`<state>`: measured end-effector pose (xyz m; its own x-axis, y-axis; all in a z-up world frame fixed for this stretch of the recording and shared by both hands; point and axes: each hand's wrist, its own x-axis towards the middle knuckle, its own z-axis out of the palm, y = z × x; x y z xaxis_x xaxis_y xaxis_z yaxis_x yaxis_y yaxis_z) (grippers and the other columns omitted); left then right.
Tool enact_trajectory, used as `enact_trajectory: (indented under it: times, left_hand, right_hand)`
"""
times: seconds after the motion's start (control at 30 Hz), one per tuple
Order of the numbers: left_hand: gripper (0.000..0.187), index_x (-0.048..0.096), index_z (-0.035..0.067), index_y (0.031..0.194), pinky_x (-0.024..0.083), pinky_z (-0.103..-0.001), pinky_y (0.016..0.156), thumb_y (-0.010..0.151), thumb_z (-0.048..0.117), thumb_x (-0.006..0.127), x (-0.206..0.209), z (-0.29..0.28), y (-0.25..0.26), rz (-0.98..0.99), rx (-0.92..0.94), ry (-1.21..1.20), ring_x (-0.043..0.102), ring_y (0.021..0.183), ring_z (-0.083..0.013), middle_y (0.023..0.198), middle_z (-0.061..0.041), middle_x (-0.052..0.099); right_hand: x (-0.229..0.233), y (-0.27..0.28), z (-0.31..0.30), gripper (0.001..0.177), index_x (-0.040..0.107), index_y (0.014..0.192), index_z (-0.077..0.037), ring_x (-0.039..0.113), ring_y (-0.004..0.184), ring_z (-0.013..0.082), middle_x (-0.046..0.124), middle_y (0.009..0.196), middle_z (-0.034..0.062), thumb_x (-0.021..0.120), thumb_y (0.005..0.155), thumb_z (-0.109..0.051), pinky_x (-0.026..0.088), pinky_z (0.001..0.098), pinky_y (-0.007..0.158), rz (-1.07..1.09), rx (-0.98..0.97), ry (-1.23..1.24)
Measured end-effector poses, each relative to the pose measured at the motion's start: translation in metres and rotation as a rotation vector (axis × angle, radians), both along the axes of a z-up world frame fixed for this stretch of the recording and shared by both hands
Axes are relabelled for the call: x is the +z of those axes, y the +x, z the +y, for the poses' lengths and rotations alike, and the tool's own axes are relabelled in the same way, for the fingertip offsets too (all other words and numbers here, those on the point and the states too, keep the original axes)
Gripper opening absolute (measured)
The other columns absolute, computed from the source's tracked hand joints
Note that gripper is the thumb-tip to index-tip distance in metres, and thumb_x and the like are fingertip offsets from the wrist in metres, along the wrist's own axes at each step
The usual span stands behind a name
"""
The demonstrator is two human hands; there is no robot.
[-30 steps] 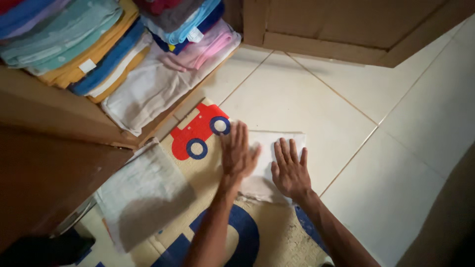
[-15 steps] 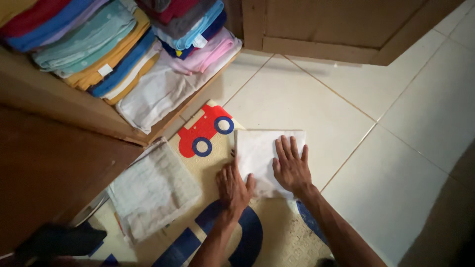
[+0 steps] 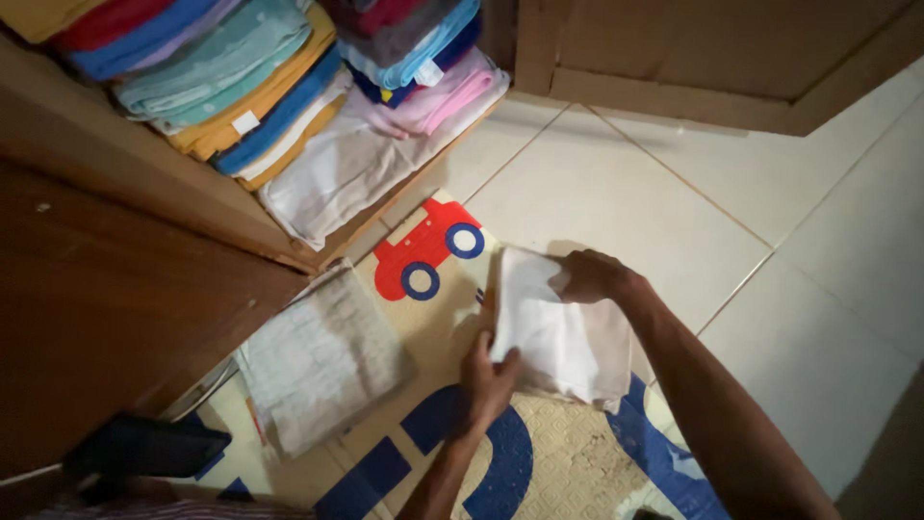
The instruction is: The person folds several pieces of fabric laundry on a mat on the floor by hand and places them inside a wooden closet.
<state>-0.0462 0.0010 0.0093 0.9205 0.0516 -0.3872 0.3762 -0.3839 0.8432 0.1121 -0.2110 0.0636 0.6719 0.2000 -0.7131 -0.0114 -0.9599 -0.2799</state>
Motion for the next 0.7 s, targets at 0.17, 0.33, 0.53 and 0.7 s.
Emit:
enact_trajectory:
  times: [0.17,0.33,0.53,0.7]
  left_hand:
    - [0.061,0.061,0.004,0.139,0.054,-0.037,0.094,0.094,0.044,0.065,-0.076,-0.029,-0.034,0.134,0.264,-0.339,0.068,0.110,-0.0265,0.124,-0.019,0.069]
    - [0.066,0.052,-0.003,0.137,0.057,-0.040,0.094,0.096,0.046,0.067,-0.095,-0.043,-0.018,0.329,0.378,-0.310,0.068,0.108,-0.0305,0.122,-0.024,0.068]
    - [0.051,0.056,-0.005,0.135,0.052,-0.037,0.095,0.099,0.029,0.068,-0.001,0.013,0.033,-0.173,0.324,-0.216,0.067,0.109,-0.0251,0.126,-0.020,0.068]
    - [0.055,0.048,-0.007,0.142,0.049,-0.040,0.099,0.098,0.020,0.068,0.115,0.056,0.098,-0.489,0.322,-0.178,0.061,0.116,-0.0249,0.130,-0.020,0.064]
  right_hand:
    - [-0.004,-0.012,-0.018,0.055,0.064,0.130,-0.006,0.064,0.118,0.0337,0.070,0.126,0.0180,0.068,0.083,-0.034,0.050,0.0414,0.101,-0.011,-0.102,0.109]
    - [-0.005,-0.018,-0.028,0.060,0.056,0.140,-0.004,0.067,0.111,0.0297,0.073,0.123,0.0166,0.063,0.086,-0.030,0.051,0.0421,0.099,0.056,-0.187,0.335]
    - [0.058,-0.003,-0.014,0.050,0.060,0.137,-0.005,0.070,0.101,0.0220,0.078,0.110,0.0128,0.065,0.090,-0.022,0.054,0.0383,0.093,-0.008,-0.290,0.571]
    - [0.150,0.034,0.022,0.035,0.067,0.126,-0.001,0.073,0.095,0.0160,0.080,0.104,0.0087,0.064,0.093,-0.011,0.059,0.0350,0.086,-0.043,-0.332,0.949]
